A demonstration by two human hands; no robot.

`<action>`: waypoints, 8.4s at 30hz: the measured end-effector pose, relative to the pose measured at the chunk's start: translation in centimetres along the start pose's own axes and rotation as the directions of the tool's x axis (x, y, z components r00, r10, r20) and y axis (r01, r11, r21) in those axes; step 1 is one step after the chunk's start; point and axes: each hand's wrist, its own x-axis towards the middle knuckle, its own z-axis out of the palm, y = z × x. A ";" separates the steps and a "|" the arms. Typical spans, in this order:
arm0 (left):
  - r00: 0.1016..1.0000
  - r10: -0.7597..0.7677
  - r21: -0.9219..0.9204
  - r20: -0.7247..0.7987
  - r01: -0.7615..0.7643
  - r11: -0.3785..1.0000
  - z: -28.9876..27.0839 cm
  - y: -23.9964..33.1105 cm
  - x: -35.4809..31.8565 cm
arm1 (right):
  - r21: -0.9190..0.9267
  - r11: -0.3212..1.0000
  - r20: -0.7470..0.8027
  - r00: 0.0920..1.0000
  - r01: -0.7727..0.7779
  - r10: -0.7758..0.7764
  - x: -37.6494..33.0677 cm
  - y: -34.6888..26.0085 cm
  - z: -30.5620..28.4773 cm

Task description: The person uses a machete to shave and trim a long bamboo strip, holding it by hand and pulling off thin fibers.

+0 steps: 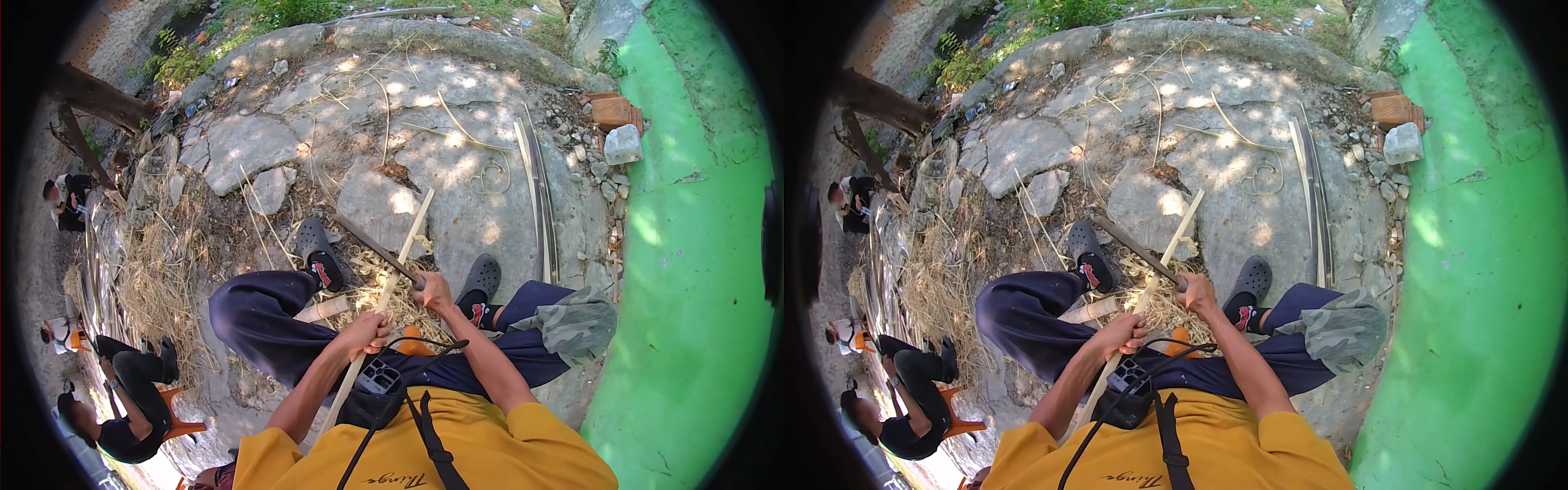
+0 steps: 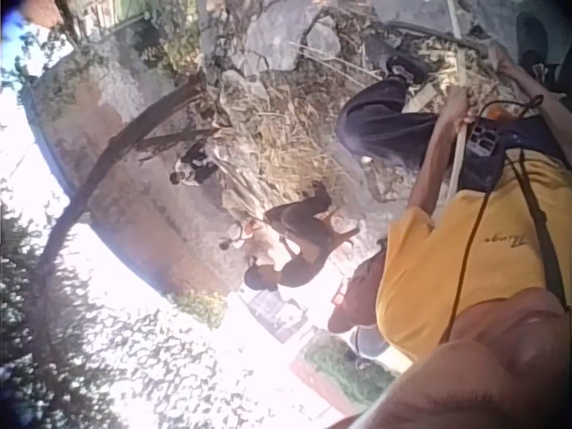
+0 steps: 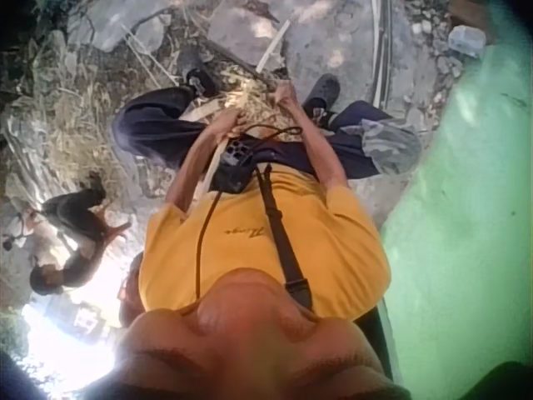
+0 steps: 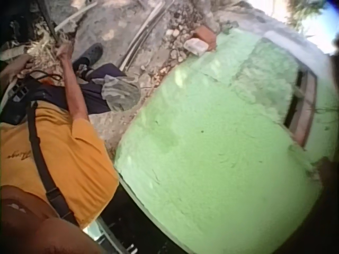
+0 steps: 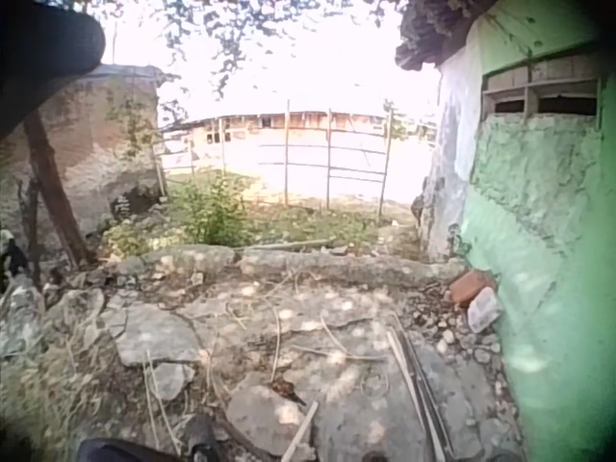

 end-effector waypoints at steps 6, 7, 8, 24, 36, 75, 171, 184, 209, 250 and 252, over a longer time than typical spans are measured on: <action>0.997 0.057 0.296 -0.059 -0.037 0.955 -2.4 -4.3 -1.2 | -0.064 0.930 -0.152 0.925 -0.361 0.348 2.7 7.5 -2.7; 0.998 0.052 0.216 -0.031 -0.044 0.975 -2.3 -4.6 -0.9 | -0.083 0.942 -0.179 0.935 -0.324 0.306 2.2 8.0 -2.8; 0.993 0.105 0.237 -0.056 -0.089 0.968 -1.9 -5.0 -0.2 | -0.103 0.952 -0.206 0.943 -0.288 0.263 1.9 8.4 -2.7; 0.946 0.268 0.574 -0.184 -0.117 0.810 -1.8 0.8 8.1 | 0.208 0.978 -0.221 0.972 -0.037 0.084 -0.9 1.5 -4.6; 0.960 0.206 0.407 -0.191 -0.114 0.906 -4.2 0.6 14.0 | 0.105 0.983 -0.154 0.974 -0.152 0.167 -1.9 3.7 -2.6; 0.964 -0.241 0.154 -0.109 0.256 0.954 -2.2 -3.4 11.3 | 0.035 0.987 0.175 0.974 -0.155 0.147 -1.6 3.6 0.7; 0.783 0.586 0.910 -0.207 -0.067 0.410 -0.6 -3.1 11.8 | 0.032 0.995 -0.021 0.996 -0.090 0.091 -4.0 -1.9 1.6; 0.801 0.548 0.913 -0.242 -0.004 0.409 0.7 -3.3 11.4 | 0.000 0.991 -0.001 0.991 -0.137 0.137 -3.1 -1.6 0.3; 0.848 0.483 0.874 -0.218 -0.050 0.483 -1.2 -3.0 10.3 | 0.130 0.975 -0.004 0.983 -0.182 0.184 -2.8 1.2 1.8; 0.930 0.332 0.968 -0.160 0.082 0.237 -1.4 9.2 -0.6 | 0.395 0.899 -0.303 0.897 -0.188 0.321 1.2 3.2 -2.1; 0.918 0.365 0.984 -0.154 0.111 0.138 -1.3 11.9 -1.7 | 0.461 0.863 -0.390 0.827 -0.205 0.405 0.4 4.1 -1.0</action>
